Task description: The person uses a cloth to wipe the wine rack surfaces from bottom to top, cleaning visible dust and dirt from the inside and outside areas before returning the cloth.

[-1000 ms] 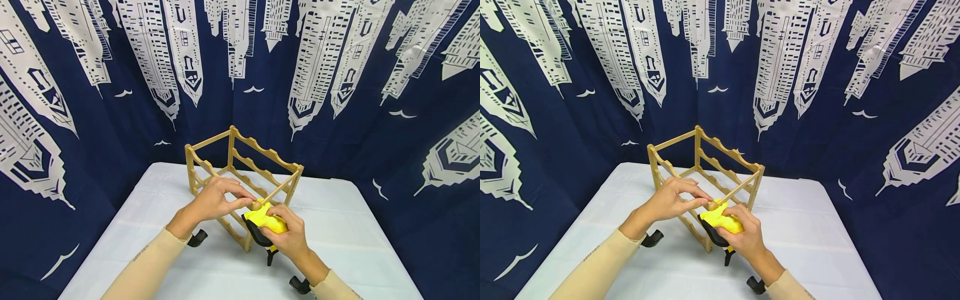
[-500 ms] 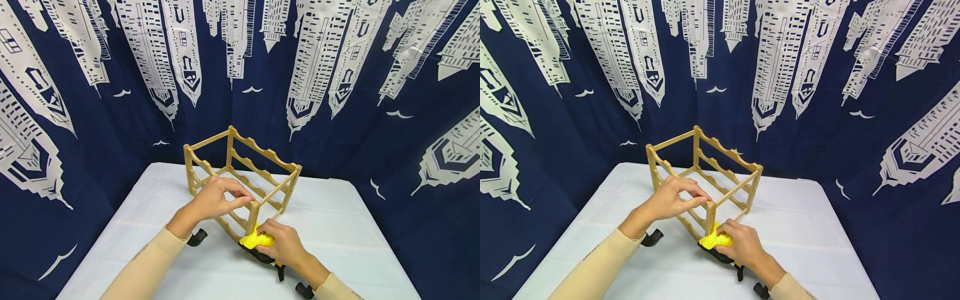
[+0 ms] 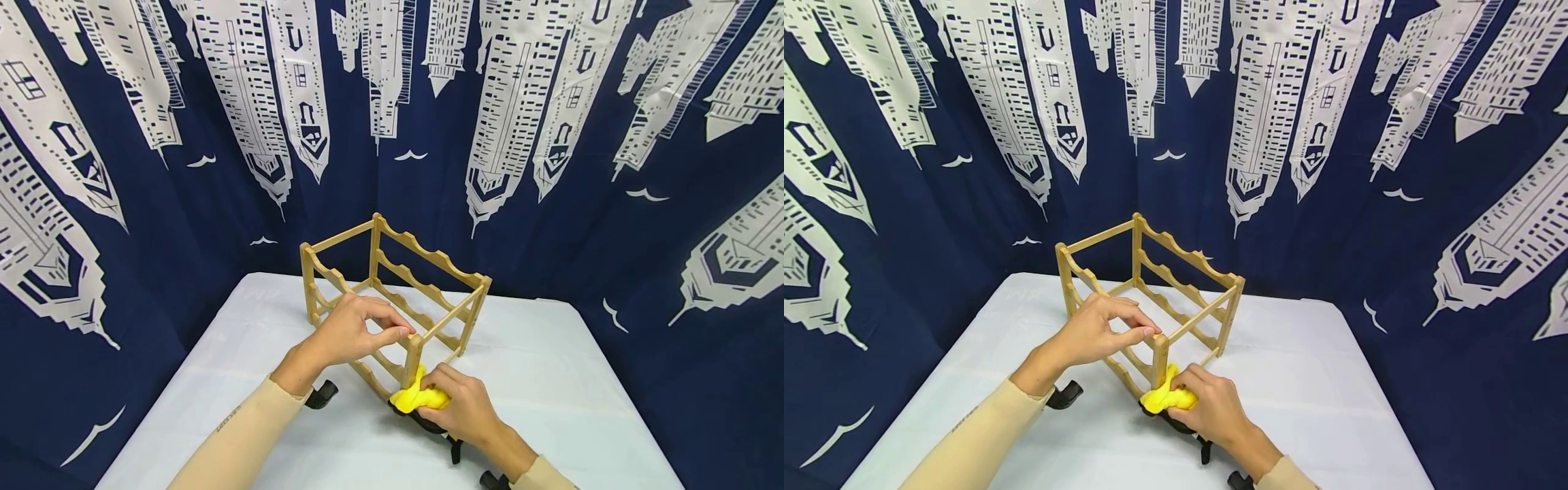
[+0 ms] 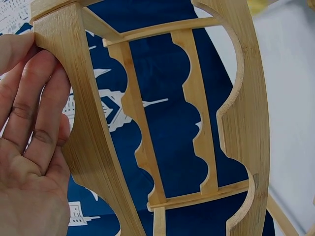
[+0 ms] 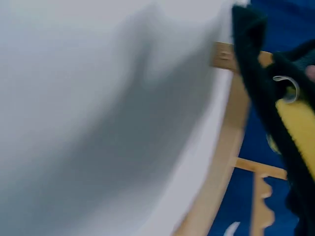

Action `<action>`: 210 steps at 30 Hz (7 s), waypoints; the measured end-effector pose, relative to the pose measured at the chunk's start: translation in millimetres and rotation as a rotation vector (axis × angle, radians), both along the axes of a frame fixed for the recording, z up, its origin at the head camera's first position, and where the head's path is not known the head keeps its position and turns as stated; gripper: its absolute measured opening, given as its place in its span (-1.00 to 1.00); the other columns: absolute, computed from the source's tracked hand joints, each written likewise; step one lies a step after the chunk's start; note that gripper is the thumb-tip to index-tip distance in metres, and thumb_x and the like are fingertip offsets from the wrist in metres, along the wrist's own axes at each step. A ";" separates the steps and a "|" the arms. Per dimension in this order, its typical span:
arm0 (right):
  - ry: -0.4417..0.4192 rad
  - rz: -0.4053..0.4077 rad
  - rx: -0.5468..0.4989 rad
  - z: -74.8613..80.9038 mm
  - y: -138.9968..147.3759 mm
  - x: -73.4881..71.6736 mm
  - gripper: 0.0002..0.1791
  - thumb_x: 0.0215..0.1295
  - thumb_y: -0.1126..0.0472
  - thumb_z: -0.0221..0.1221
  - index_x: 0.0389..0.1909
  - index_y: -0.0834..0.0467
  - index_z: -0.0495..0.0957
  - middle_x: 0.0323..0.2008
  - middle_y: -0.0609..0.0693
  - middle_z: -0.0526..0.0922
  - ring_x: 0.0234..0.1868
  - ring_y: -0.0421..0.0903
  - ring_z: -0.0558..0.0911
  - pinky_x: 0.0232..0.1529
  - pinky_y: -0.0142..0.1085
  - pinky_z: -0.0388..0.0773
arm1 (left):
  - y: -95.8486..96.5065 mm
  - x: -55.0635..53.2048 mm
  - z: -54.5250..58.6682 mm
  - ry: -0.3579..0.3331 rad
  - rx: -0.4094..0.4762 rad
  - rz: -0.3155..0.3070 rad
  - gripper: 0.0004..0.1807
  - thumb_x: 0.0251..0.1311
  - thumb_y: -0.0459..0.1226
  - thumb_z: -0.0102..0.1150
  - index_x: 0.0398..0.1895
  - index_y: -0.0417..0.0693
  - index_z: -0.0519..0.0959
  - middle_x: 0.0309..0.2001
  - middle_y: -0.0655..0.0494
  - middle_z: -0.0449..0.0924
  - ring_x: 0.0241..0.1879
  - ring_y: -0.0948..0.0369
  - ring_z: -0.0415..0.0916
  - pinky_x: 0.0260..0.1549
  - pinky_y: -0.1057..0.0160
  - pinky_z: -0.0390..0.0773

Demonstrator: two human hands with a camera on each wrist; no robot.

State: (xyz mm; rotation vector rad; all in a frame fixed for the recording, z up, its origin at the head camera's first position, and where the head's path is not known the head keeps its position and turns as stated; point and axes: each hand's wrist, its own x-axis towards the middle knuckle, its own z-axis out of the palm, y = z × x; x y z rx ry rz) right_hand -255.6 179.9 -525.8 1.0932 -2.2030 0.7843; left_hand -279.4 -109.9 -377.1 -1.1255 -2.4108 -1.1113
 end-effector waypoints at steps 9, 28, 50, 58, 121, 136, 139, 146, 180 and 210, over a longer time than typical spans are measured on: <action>0.012 0.063 -0.355 55.8 -7.2 3.6 -0.50 -0.07 0.47 0.69 -0.10 0.08 0.77 -0.22 -0.01 0.79 -0.28 -0.14 0.70 -0.24 -0.52 0.71 | 3.0 0.4 -1.6 0.045 0.020 -0.030 -0.93 0.54 -0.16 0.56 -0.07 0.22 0.97 -0.15 0.40 0.95 -0.19 0.42 0.71 -0.16 0.22 0.77; -0.077 0.087 -0.279 51.6 47.3 -3.0 -0.39 -0.08 0.50 0.76 0.00 0.06 0.80 -0.15 0.00 0.86 -0.19 -0.21 0.75 -0.10 -0.55 0.74 | 40.8 29.6 3.5 0.318 -0.249 0.223 -0.69 0.35 0.07 0.72 0.01 0.19 0.95 -0.06 0.31 0.95 -0.04 0.22 0.78 0.03 0.12 0.60; -0.089 0.092 -0.253 28.9 44.0 5.2 -0.34 -0.10 0.46 0.81 0.06 0.06 0.79 -0.12 -0.01 0.87 -0.19 -0.21 0.74 -0.15 -0.54 0.72 | 20.4 45.2 -13.4 0.252 -0.106 0.043 -0.78 0.44 -0.35 0.62 0.08 -0.08 0.85 -0.07 0.17 0.81 -0.05 0.21 0.66 0.02 0.28 0.78; -0.098 0.066 -0.226 22.5 39.9 10.7 -0.35 -0.09 0.45 0.79 0.05 0.04 0.80 -0.08 0.02 0.89 -0.15 -0.17 0.77 -0.09 -0.55 0.72 | 12.9 40.1 -15.8 0.316 -0.120 0.002 -0.76 0.39 -0.38 0.63 0.07 -0.07 0.85 0.01 0.19 0.87 0.08 0.19 0.76 0.18 0.13 0.80; -0.424 -0.124 -0.501 37.9 -73.2 7.9 -0.78 0.36 0.20 0.69 -0.03 0.09 0.95 -0.20 -0.01 0.97 -0.32 -0.21 0.78 -0.35 -0.34 0.72 | -34.4 15.6 -14.5 -0.046 0.123 0.034 -0.63 0.31 -0.35 0.70 0.16 0.05 0.94 0.09 0.12 0.92 0.27 0.04 0.90 0.10 0.15 0.93; -0.570 -0.226 -0.281 36.5 -45.3 1.6 -0.59 0.46 0.01 0.64 0.23 0.01 0.90 0.13 -0.03 0.96 -0.07 -0.17 0.83 -0.16 -0.38 0.76 | -34.6 18.3 -14.0 0.002 0.089 0.065 -0.65 0.44 -0.24 0.64 0.24 0.17 0.92 0.19 0.16 0.93 0.22 0.11 0.88 -0.08 0.28 0.88; -0.530 -0.225 -0.076 30.0 -40.6 -2.0 -0.57 0.49 -0.06 0.61 0.28 -0.05 0.89 0.20 -0.12 0.93 0.04 -0.19 0.85 -0.05 -0.38 0.75 | -35.9 19.5 -14.7 0.006 0.086 0.067 -0.67 0.46 -0.24 0.62 0.24 0.18 0.92 0.19 0.17 0.92 0.22 0.12 0.88 0.04 0.22 0.92; -0.429 -0.145 0.265 15.1 -52.2 -1.8 -0.58 0.55 -0.13 0.55 0.32 -0.15 0.86 0.14 -0.24 0.92 -0.07 -0.29 0.80 -0.12 -0.33 0.75 | -36.1 20.5 -18.0 -0.004 0.089 0.075 -0.67 0.49 -0.26 0.61 0.25 0.20 0.92 0.19 0.23 0.91 0.27 0.16 0.86 0.26 0.13 0.89; -0.101 -0.564 0.514 10.8 -3.0 35.1 -0.60 0.09 0.10 0.82 -0.06 0.00 0.93 -0.07 -0.05 0.98 -0.42 -0.04 0.89 -0.64 -0.26 0.68 | -29.9 20.8 -20.1 -0.079 0.165 0.082 -0.66 0.44 -0.32 0.64 0.21 0.17 0.92 0.18 0.17 0.90 0.29 0.09 0.88 0.25 0.15 0.88; 0.201 -0.056 0.076 29.2 -17.7 24.2 -0.41 0.08 0.19 0.83 0.18 0.00 0.90 0.01 -0.06 0.97 -0.08 -0.12 0.97 -0.12 -0.29 0.94 | -32.7 25.0 -22.5 0.009 0.129 0.068 -0.65 0.56 -0.35 0.50 0.31 0.10 0.87 0.19 0.20 0.89 0.12 0.19 0.89 0.16 0.11 0.94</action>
